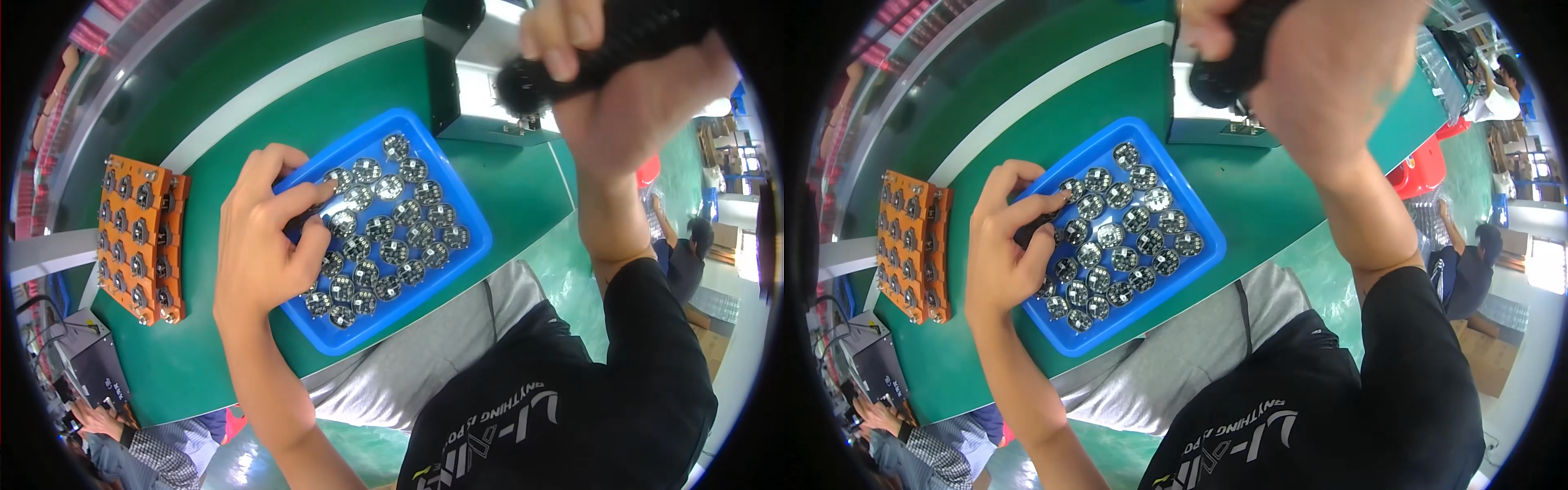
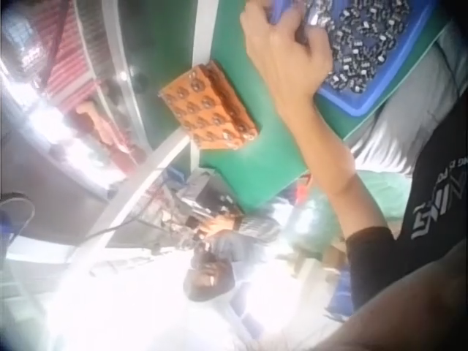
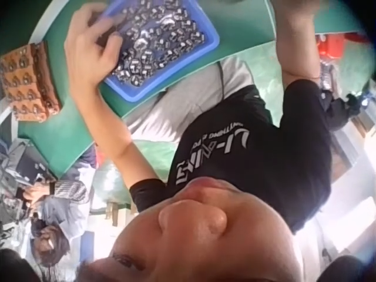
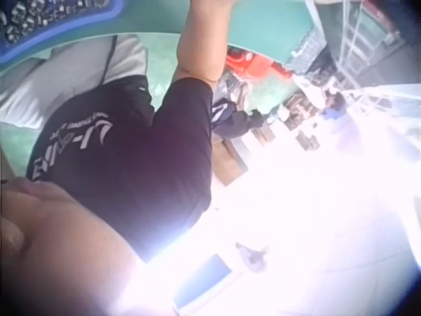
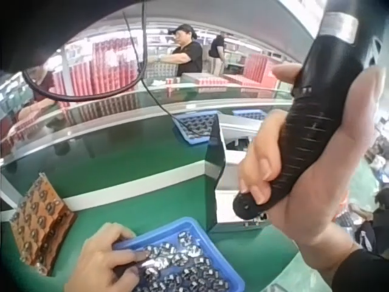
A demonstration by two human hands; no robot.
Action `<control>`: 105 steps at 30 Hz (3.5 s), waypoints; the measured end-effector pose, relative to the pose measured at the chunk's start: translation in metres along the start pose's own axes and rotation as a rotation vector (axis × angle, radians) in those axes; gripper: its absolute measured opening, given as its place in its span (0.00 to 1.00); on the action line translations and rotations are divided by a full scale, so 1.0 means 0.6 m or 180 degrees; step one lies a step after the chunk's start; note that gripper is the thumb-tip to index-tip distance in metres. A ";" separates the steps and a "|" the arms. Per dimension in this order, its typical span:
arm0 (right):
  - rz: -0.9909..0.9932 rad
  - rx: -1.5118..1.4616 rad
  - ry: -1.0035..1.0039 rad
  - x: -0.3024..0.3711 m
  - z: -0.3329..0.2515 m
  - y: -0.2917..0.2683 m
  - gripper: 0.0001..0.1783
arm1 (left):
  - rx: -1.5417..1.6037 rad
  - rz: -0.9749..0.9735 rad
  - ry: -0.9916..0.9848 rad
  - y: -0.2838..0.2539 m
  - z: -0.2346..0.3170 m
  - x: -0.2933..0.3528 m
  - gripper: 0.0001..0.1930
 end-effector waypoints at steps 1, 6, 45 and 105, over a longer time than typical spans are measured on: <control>-0.0101 -0.0187 -0.0059 -0.007 -0.019 -0.017 0.35 | -0.0011 0.0157 0.0290 0.002 0.001 -0.002 0.16; -0.0641 -0.1055 -0.0330 -0.041 -0.036 -0.035 0.39 | 0.0019 0.0108 0.0414 0.003 0.010 0.002 0.18; 0.0280 0.1335 0.0427 0.052 0.139 0.072 0.38 | 0.0318 0.0033 -0.0030 -0.005 -0.023 0.010 0.17; 0.0144 0.0634 -0.0193 0.063 0.191 0.100 0.30 | 0.0814 0.0127 -0.0158 -0.034 -0.052 0.037 0.18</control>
Point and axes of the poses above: each hand's wrist, its own x-axis away from the middle knuckle, its own y-axis out of the palm, z = x × y, the point moved 1 cm from there along -x, towards the middle knuckle, and after that the axes turned 12 degrees about z, right-handed, at the moved point
